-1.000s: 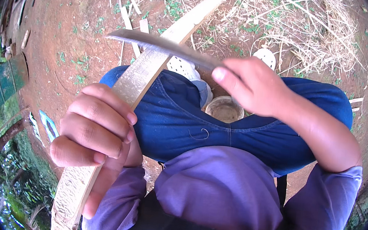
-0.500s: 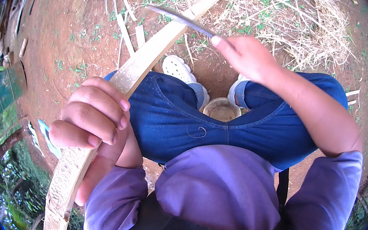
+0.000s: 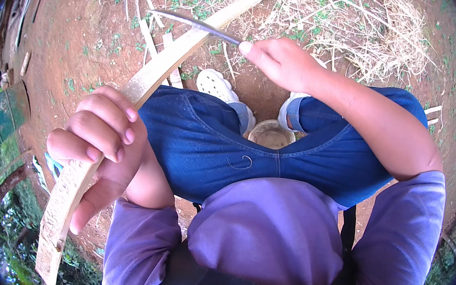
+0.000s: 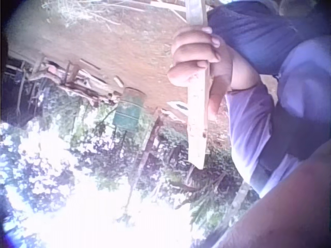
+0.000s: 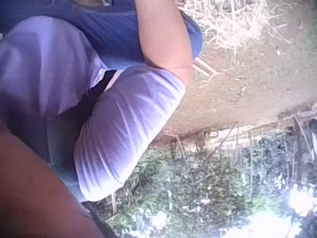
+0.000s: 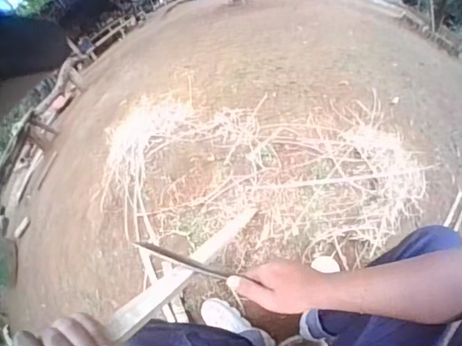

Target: The person holds a thin strip of bamboo and uses a machete to shave and smooth its surface while sitting in an outdoor workspace.

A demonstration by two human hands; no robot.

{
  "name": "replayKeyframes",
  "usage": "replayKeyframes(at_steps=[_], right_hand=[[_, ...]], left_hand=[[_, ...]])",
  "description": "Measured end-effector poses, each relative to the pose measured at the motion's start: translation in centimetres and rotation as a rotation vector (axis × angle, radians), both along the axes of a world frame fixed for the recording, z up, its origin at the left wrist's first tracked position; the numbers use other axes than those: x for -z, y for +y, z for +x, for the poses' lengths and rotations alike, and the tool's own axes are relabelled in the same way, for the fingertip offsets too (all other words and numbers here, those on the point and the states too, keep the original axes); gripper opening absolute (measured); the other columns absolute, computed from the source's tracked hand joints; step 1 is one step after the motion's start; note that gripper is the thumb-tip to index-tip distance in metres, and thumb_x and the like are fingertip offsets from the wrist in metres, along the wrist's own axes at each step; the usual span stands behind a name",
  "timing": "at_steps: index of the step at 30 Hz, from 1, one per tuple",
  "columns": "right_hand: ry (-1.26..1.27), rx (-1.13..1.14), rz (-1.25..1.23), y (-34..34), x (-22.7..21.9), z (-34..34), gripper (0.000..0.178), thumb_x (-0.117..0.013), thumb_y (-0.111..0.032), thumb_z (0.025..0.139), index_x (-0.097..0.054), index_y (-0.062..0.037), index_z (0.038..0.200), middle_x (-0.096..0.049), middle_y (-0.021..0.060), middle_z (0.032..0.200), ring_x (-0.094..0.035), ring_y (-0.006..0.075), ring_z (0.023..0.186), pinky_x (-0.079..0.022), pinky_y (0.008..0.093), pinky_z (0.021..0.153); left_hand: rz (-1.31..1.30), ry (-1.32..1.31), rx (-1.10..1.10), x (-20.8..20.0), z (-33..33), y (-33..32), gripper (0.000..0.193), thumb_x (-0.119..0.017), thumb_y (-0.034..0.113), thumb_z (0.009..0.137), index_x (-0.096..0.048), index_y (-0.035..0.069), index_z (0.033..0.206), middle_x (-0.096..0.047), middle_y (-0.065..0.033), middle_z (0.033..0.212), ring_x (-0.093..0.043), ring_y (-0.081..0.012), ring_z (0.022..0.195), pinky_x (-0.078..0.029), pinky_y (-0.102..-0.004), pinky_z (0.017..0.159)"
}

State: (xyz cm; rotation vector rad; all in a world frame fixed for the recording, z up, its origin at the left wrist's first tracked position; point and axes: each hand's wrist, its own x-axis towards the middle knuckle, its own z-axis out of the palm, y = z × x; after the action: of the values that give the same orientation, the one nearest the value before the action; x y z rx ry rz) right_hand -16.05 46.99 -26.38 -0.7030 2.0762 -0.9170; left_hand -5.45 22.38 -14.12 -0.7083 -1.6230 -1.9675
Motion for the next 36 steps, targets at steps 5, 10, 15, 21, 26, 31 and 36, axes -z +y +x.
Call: replayKeyframes(at_steps=[5,10,15,21,26,31,36], right_hand=[[-0.280,0.157,0.299,0.6,1.5,-2.2,0.088,-0.020,-0.070,0.103,-0.068,-0.0007,0.082,-0.064,0.0145,0.068,-0.069,0.0264,0.075,-0.055,0.0460,0.077],[-0.107,0.052,0.125,-0.3,-0.3,-0.5,0.092,-0.015,-0.075,0.101,-0.067,-0.0002,0.084,-0.061,0.0109,0.068,-0.067,0.0256,0.072,-0.055,0.0440,0.071],[-0.185,0.137,0.253,2.3,4.3,-2.9,0.093,-0.015,-0.073,0.102,-0.065,0.0028,0.083,-0.057,0.0101,0.061,-0.062,0.0220,0.057,-0.056,0.0413,0.059],[-0.259,0.129,0.129,0.6,-1.0,-0.7,0.090,-0.024,-0.075,0.100,-0.062,0.0058,0.093,-0.052,0.0079,0.063,-0.059,0.0195,0.058,-0.053,0.0380,0.056],[-0.323,0.232,0.334,2.5,5.0,-2.6,0.093,-0.013,-0.077,0.099,-0.060,-0.0002,0.078,-0.053,0.0051,0.058,-0.060,0.0155,0.054,-0.054,0.0367,0.055],[-0.295,0.244,0.240,1.0,1.7,-1.5,0.093,-0.018,-0.076,0.100,-0.064,0.0024,0.083,-0.059,0.0096,0.063,-0.064,0.0215,0.057,-0.056,0.0388,0.059],[-0.070,0.052,-0.062,-0.8,-3.1,1.8,0.081,-0.029,-0.068,0.104,-0.065,0.0007,0.081,-0.052,0.0100,0.058,-0.058,0.0258,0.059,-0.049,0.0436,0.063]], left_hand=[[0.006,0.021,0.018,0.0,-0.4,-0.2,0.074,-0.057,0.086,0.081,-0.044,0.013,0.088,-0.050,0.0007,0.063,-0.051,-0.0160,0.058,-0.046,-0.0351,0.065],[0.009,0.019,-0.007,0.0,-0.2,0.0,0.074,-0.057,0.085,0.081,-0.045,0.012,0.089,-0.050,0.0005,0.063,-0.051,-0.0160,0.058,-0.045,-0.0347,0.064],[0.014,0.023,0.039,-0.2,-0.5,0.0,0.074,-0.058,0.084,0.082,-0.045,0.012,0.089,-0.050,-0.0002,0.064,-0.050,-0.0165,0.058,-0.045,-0.0354,0.066],[-0.015,-0.039,-0.006,-0.2,0.2,-0.4,0.081,-0.049,0.094,0.077,-0.045,0.015,0.090,-0.043,0.0036,0.063,-0.043,-0.0139,0.060,-0.037,-0.0349,0.067],[0.015,-0.029,0.007,0.1,-0.1,-1.2,0.083,-0.047,0.096,0.076,-0.046,0.014,0.091,-0.044,0.0033,0.063,-0.043,-0.0143,0.061,-0.038,-0.0353,0.068],[0.030,-0.018,0.026,0.4,-0.4,-1.7,0.087,-0.048,0.096,0.074,-0.051,0.012,0.097,-0.048,0.0017,0.068,-0.046,-0.0151,0.063,-0.041,-0.0356,0.070],[-0.006,-0.010,-0.078,0.0,0.1,-0.2,0.075,-0.058,0.079,0.085,-0.052,0.011,0.117,-0.053,-0.0029,0.075,-0.053,-0.0172,0.065,-0.045,-0.0367,0.071]])
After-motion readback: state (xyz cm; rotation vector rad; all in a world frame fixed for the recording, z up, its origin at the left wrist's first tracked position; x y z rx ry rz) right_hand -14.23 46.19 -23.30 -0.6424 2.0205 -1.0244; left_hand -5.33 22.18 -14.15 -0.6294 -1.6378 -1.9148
